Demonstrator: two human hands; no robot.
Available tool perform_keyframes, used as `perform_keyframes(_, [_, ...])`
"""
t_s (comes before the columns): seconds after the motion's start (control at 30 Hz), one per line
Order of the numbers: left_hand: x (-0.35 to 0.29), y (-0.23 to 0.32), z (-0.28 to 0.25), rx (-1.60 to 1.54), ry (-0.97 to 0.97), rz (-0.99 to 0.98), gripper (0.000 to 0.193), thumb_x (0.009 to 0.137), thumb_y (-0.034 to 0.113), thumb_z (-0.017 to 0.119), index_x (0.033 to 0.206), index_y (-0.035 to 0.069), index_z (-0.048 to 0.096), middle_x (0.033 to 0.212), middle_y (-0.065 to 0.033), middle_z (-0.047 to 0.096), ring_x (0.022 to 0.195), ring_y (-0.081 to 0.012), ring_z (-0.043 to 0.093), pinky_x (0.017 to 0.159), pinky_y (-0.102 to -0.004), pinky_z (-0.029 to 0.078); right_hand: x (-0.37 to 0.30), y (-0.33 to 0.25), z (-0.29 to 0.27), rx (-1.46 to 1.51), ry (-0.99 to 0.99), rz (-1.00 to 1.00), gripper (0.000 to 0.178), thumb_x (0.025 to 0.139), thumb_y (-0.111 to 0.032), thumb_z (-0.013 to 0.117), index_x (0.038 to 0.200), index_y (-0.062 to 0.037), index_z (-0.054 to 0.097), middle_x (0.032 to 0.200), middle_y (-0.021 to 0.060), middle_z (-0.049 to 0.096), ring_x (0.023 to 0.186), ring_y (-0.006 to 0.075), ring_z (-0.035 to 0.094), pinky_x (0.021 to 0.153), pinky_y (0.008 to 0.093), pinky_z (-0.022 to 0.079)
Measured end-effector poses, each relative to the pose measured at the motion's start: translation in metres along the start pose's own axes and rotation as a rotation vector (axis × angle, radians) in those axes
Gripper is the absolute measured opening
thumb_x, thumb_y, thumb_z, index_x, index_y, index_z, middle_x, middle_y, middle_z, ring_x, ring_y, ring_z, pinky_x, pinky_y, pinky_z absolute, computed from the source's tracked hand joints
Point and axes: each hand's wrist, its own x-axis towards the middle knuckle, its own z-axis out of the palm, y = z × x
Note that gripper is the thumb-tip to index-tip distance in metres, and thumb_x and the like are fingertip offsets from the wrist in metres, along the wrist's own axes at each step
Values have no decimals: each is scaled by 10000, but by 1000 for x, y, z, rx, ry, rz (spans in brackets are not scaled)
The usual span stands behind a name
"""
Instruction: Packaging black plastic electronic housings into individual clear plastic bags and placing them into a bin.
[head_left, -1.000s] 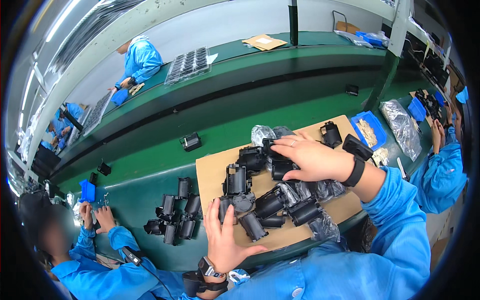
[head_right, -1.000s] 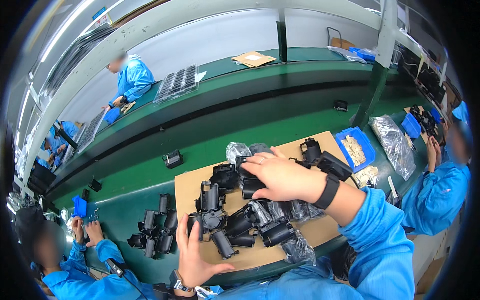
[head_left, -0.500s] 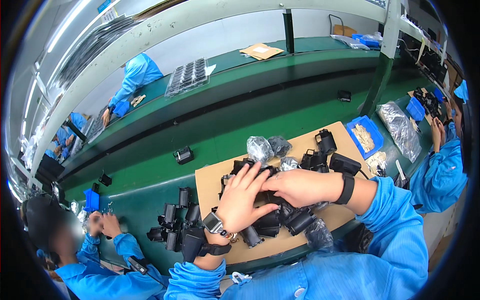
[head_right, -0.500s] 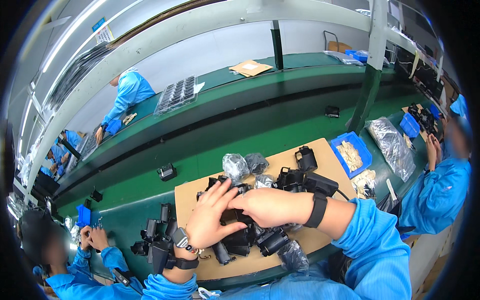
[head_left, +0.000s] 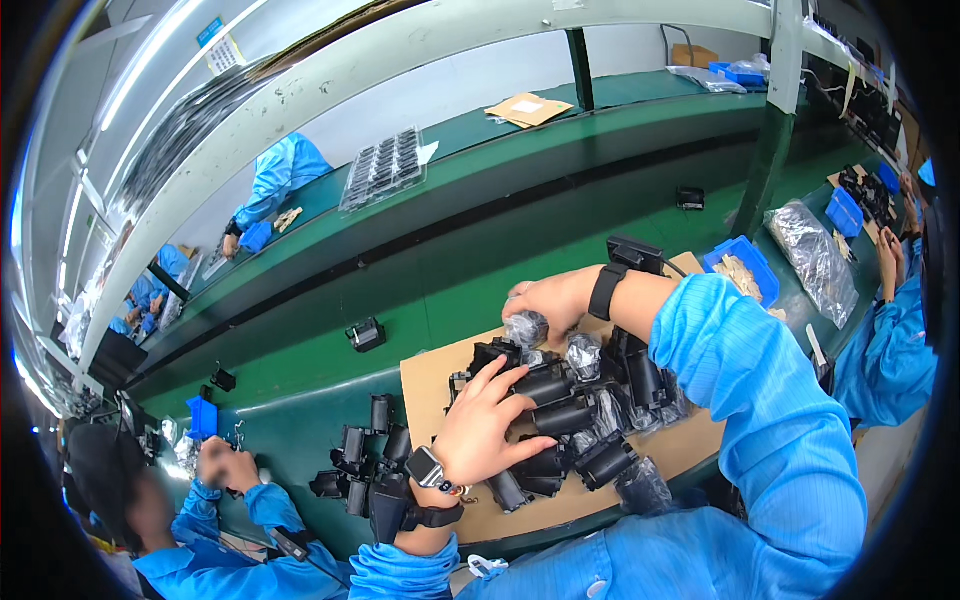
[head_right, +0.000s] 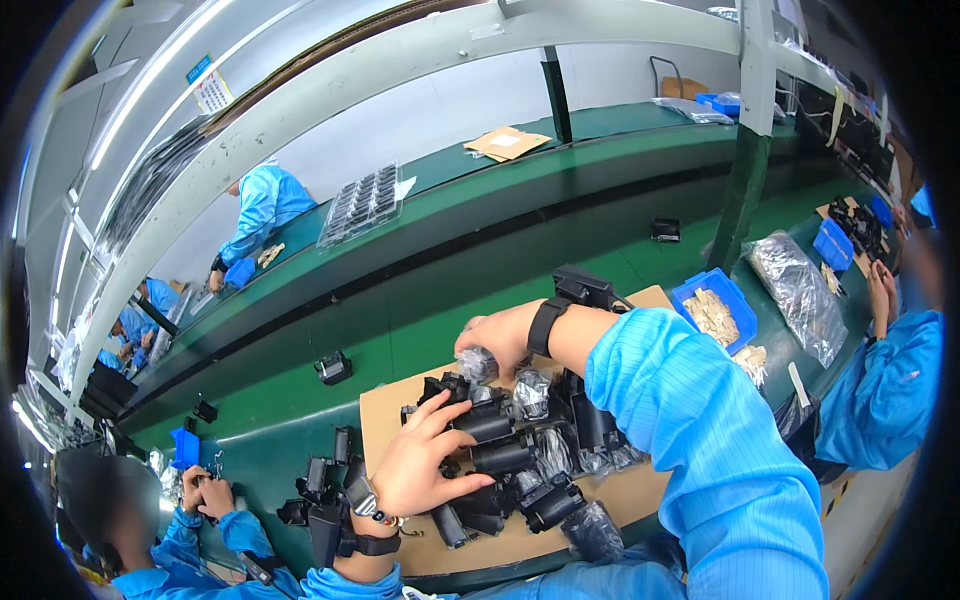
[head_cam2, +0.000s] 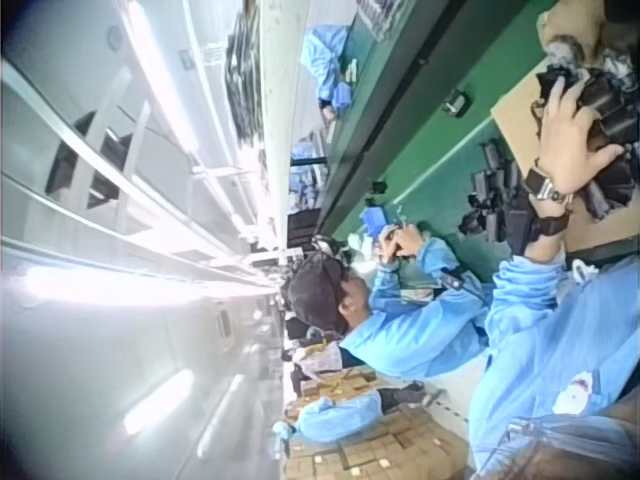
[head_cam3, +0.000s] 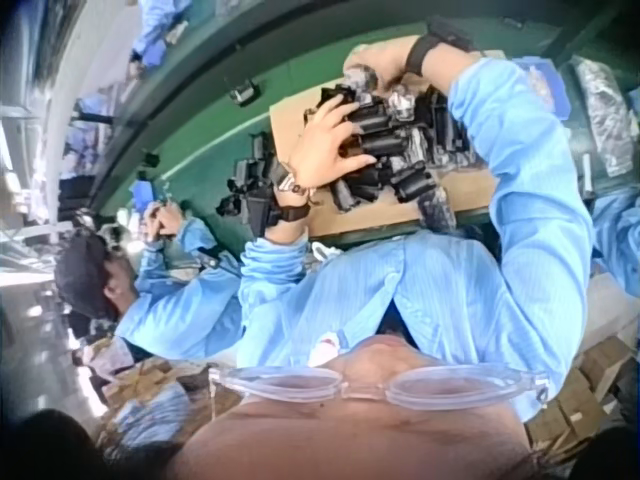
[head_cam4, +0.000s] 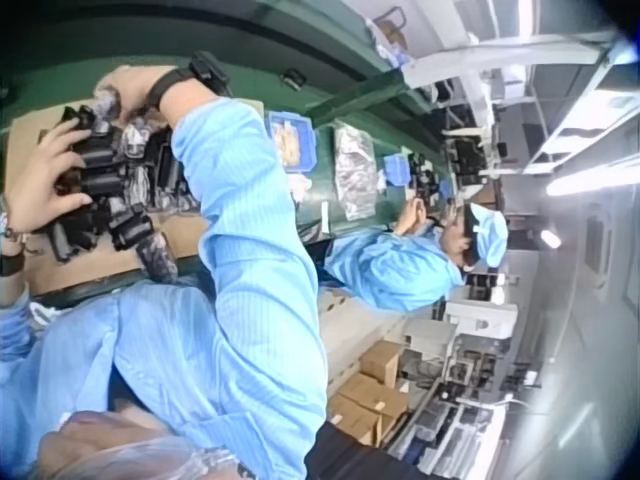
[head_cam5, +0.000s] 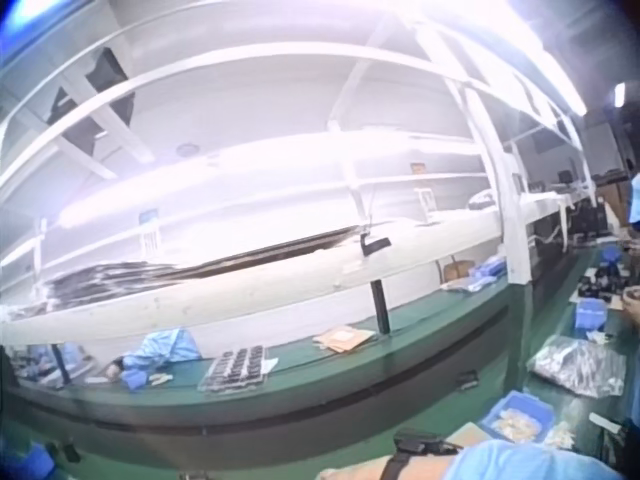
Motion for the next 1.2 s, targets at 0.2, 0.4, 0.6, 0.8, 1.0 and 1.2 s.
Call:
perform_keyframes(0.2, [8, 1, -2, -43, 21, 16, 400, 636, 322, 810, 853, 23, 659, 1193, -187, 562, 1225, -446, 420, 961, -511, 414, -26, 20, -14, -11, 244, -1, 388, 619, -132, 738, 982, -27, 651, 1029, 178, 537, 919, 334, 561, 798, 366, 465])
perform_keyframes(0.4, [18, 6, -1, 19, 6, -3, 462, 661, 383, 780, 946, 37, 668, 1251, -207, 507, 1255, -433, 380, 999, -521, 357, -80, 9, -42, 130, 581, -57, 364, 617, -199, 760, 907, -11, 646, 918, 175, 538, 855, 327, 561, 748, 368, 460])
perform_keyframes(0.6, [22, 16, -8, 108, 11, -52, 739, 676, 466, 758, 1237, 45, 524, 1328, -237, 418, 1302, -415, 315, 1054, -553, 254, -129, -46, -39, 384, 654, -201, 274, 650, -134, 775, 851, -16, 632, 895, 112, 544, 831, 229, 545, 734, 327, 442])
perform_keyframes(0.8, [22, 44, 8, -984, 340, -178, 934, 711, 172, 788, 1445, 101, 214, 1395, -204, 357, 1313, -334, 332, 1050, -485, 326, -119, -91, -1, 1148, 503, -297, 354, 803, -93, 722, 1114, -13, 573, 1035, 33, 609, 964, 107, 560, 839, 275, 476])
perform_keyframes(1.0, [26, 54, 7, -1881, 247, -417, 650, 829, -60, 609, 1375, 127, 310, 1293, -60, 451, 1196, -195, 459, 971, -380, 427, -101, -117, 29, 1226, 728, -382, 395, 872, -115, 642, 1226, -6, 504, 1187, 63, 538, 1063, 118, 520, 938, 301, 424])
perform_keyframes(1.2, [0, 43, 7, -1922, 424, -501, 417, 861, 0, 557, 1239, 132, 441, 1160, -53, 555, 1021, -176, 556, 808, -343, 463, -105, -124, 26, 1060, 1024, -473, 293, 929, -141, 523, 1180, 7, 556, 1416, 145, 295, 1243, 191, 358, 1008, 359, 350])
